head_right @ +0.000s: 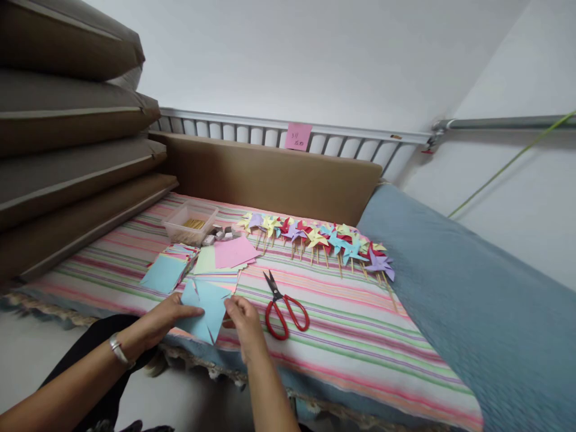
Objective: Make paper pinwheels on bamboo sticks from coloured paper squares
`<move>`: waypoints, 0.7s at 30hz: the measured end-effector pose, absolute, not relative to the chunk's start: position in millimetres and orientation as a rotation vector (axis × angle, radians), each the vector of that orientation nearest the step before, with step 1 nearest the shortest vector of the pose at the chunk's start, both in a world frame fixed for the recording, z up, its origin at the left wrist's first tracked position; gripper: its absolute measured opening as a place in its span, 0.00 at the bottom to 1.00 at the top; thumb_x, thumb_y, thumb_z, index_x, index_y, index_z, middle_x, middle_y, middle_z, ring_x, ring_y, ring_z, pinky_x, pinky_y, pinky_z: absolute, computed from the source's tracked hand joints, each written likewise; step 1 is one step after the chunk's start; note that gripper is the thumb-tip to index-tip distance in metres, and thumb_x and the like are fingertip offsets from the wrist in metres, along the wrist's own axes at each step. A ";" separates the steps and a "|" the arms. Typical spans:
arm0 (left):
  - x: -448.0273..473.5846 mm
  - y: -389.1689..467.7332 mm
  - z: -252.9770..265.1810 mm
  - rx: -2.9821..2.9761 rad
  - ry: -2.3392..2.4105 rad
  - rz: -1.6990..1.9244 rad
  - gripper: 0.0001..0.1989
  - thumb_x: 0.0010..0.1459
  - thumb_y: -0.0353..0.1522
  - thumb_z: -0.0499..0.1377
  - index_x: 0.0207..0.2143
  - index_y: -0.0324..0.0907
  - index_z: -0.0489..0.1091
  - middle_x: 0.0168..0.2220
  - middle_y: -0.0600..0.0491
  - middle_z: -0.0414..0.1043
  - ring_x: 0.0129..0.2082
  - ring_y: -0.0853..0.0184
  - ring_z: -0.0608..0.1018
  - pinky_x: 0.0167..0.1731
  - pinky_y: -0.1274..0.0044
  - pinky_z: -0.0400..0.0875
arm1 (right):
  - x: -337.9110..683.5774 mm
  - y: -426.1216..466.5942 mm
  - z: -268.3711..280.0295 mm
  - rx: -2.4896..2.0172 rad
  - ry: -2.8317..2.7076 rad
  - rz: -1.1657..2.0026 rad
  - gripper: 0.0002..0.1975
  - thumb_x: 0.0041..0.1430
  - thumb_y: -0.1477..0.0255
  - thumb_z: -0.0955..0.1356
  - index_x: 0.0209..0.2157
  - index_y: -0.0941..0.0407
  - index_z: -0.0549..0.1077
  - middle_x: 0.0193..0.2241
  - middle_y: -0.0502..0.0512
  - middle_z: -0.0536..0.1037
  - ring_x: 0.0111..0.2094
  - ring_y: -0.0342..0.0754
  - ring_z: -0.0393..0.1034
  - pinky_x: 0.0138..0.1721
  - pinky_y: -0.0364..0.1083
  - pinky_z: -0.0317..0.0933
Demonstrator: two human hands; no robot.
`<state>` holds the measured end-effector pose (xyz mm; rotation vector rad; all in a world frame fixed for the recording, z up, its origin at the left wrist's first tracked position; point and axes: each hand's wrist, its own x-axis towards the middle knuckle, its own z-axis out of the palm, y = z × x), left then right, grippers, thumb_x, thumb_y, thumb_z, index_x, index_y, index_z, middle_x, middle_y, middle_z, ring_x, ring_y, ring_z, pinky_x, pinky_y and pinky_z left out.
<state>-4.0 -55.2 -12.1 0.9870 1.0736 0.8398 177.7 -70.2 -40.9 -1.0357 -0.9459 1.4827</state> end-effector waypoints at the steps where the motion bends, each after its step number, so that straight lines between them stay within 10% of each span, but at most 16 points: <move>1: -0.1 -55.7 -14.3 0.992 1.073 0.807 0.15 0.38 0.31 0.67 0.32 0.34 0.76 0.28 0.46 0.78 0.30 0.57 0.78 0.38 0.69 0.70 | 173.1 -69.5 -41.3 -1.013 -0.916 1.516 0.17 0.45 0.58 0.71 0.31 0.58 0.74 0.24 0.51 0.76 0.26 0.47 0.70 0.28 0.44 0.63; 21: -0.2 -33.9 -17.2 1.436 1.284 0.761 0.09 0.42 0.35 0.62 0.21 0.37 0.71 0.17 0.55 0.68 0.20 0.67 0.68 0.24 0.77 0.59 | 182.6 -47.6 -42.9 -1.070 -0.872 1.271 0.24 0.41 0.68 0.71 0.43 0.58 0.71 0.40 0.58 0.76 0.42 0.54 0.69 0.43 0.50 0.62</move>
